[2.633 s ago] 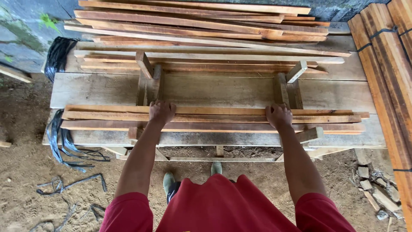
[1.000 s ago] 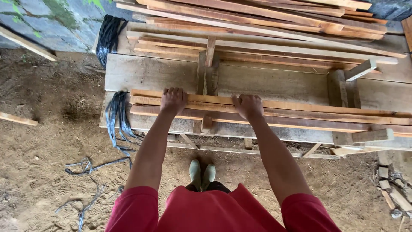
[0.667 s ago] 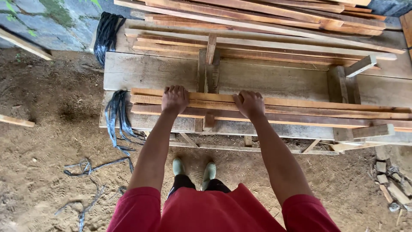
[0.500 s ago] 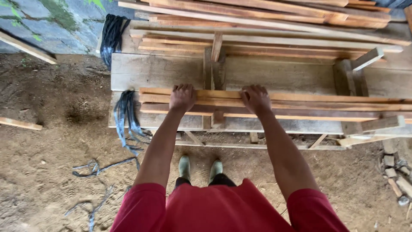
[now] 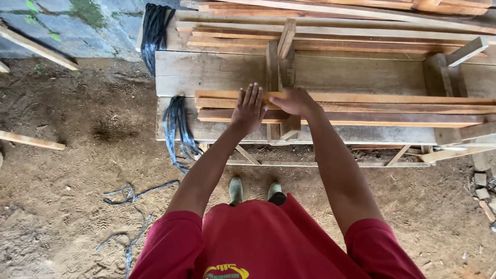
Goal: Bundling wooden slats together using plastic strips.
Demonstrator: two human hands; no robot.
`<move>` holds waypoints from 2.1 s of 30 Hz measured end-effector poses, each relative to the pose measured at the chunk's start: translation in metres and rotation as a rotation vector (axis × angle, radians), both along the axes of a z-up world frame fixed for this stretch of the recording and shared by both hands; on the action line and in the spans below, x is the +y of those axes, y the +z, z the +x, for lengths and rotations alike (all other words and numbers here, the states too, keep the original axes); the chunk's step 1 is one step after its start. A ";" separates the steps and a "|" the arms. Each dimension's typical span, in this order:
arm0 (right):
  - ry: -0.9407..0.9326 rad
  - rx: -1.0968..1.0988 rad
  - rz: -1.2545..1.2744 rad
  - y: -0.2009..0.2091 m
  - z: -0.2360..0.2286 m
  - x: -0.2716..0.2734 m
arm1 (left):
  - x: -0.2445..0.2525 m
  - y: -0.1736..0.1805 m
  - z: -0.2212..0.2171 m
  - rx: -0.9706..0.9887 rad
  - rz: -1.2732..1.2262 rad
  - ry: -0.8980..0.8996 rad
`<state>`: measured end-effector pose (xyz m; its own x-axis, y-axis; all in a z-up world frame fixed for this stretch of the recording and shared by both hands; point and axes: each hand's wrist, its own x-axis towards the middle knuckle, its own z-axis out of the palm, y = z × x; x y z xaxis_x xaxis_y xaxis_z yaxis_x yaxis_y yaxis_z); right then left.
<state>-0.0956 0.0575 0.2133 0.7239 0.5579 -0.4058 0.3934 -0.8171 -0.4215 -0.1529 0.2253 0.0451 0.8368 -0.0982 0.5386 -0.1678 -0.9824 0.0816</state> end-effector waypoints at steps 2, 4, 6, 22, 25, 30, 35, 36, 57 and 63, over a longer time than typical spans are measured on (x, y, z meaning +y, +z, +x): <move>0.061 0.006 -0.044 -0.036 0.007 0.020 | 0.000 0.012 -0.021 0.078 0.001 -0.018; 0.122 0.010 -0.086 -0.090 0.021 0.042 | 0.006 0.021 -0.035 0.156 0.004 -0.035; -0.002 -0.284 -0.159 -0.165 0.039 0.063 | 0.014 0.024 -0.046 0.244 -0.014 -0.119; -0.091 -0.981 0.203 -0.163 -0.014 0.058 | 0.176 -0.013 -0.063 0.131 -1.791 0.099; -0.099 -1.030 0.201 -0.160 -0.009 0.058 | 0.145 0.030 -0.064 0.296 -1.920 0.019; -0.086 -1.098 0.222 -0.173 -0.008 0.059 | 0.227 -0.089 -0.046 0.083 -2.108 0.086; -0.070 -1.095 0.197 -0.177 -0.006 0.058 | 0.179 -0.014 -0.063 0.428 -1.888 0.029; -0.063 -1.063 0.202 -0.175 -0.006 0.057 | 0.185 0.017 -0.073 0.607 -1.760 -0.011; 0.163 -0.736 0.081 -0.134 -0.021 0.055 | 0.213 -0.063 -0.057 0.200 -1.940 0.075; 0.147 -0.680 0.044 -0.137 -0.009 0.063 | 0.169 -0.033 -0.032 0.311 -1.904 -0.033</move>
<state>-0.1048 0.1202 0.0760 0.7252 0.6750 0.1358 0.6868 -0.7231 -0.0740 -0.1851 0.3943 0.0118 0.9203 0.3332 -0.2048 0.0476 0.4243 0.9043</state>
